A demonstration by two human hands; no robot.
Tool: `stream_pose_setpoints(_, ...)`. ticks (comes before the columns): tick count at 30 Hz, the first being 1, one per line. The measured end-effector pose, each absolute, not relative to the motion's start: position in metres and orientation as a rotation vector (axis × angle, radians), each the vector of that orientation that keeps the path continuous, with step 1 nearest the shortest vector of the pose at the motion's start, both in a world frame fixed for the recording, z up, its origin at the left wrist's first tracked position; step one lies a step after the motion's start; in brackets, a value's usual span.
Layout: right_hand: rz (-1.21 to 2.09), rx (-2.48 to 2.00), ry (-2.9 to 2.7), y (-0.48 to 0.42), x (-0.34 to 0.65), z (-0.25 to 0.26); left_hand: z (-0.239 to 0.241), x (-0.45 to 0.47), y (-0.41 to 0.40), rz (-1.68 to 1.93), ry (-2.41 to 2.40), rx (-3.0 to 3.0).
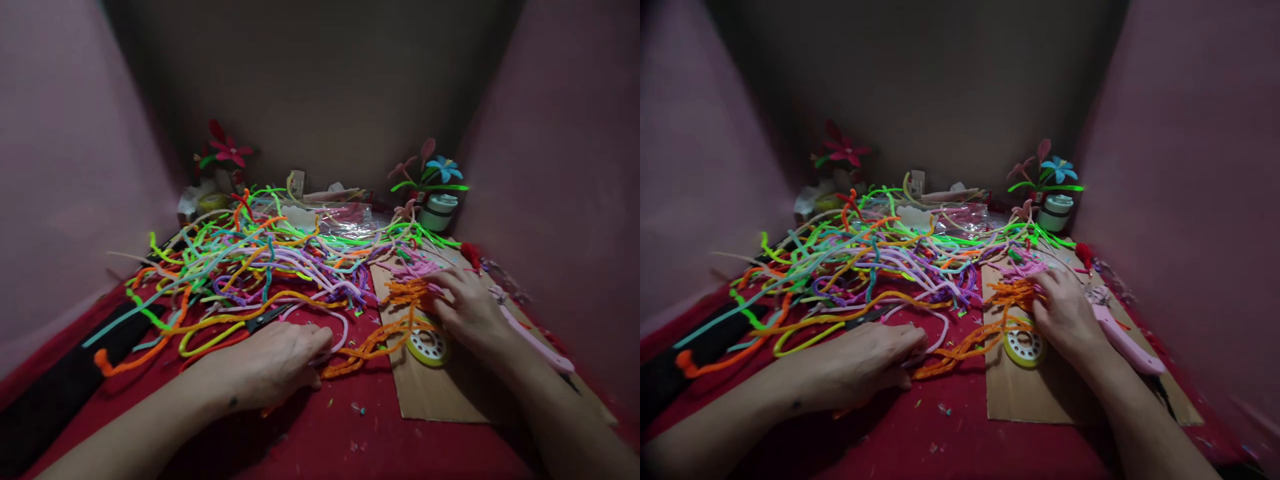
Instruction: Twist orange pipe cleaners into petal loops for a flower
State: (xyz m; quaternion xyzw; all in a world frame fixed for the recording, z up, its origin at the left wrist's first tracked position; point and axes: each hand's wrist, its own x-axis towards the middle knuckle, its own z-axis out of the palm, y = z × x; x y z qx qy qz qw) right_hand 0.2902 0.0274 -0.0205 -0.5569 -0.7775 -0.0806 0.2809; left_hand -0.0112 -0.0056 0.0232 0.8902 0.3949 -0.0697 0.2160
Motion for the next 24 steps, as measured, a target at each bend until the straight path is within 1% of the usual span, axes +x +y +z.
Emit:
stream_pose_setpoints(5, -0.27, -1.321, -1.803, -0.005, 0.262, 0.01, 0.025, -0.012, -0.007, -0.183, 1.096, 2.501)
stream_pose_setpoints(7, -0.141, -1.164, -1.966, -0.017, 0.243, 0.018, 0.024, -0.013, -0.008, -0.172, 1.081, 2.514)
stream_pose_setpoints(9, -0.049, -1.03, -2.304, -0.024, 0.224, 0.017, 0.022, -0.013, -0.008, -0.161, 1.066, 2.525)
stream_pose_setpoints(13, -0.006, -1.055, -2.66, -0.022, 0.2, -0.002, 0.022, -0.012, -0.008, -0.171, 1.065, 2.547)
stream_pose_setpoints(17, 0.061, -1.144, -2.697, -0.018, 0.201, -0.014, 0.022, -0.012, -0.008, -0.145, 1.068, 2.522)
stream_pose_setpoints(20, 0.131, -1.174, -2.696, -0.017, 0.205, -0.013, 0.021, -0.014, -0.008, -0.1, 1.051, 2.503)
stream_pose_setpoints(24, 0.186, -1.161, -2.694, -0.018, 0.206, -0.013, 0.021, -0.017, -0.007, -0.138, 1.053, 2.498)
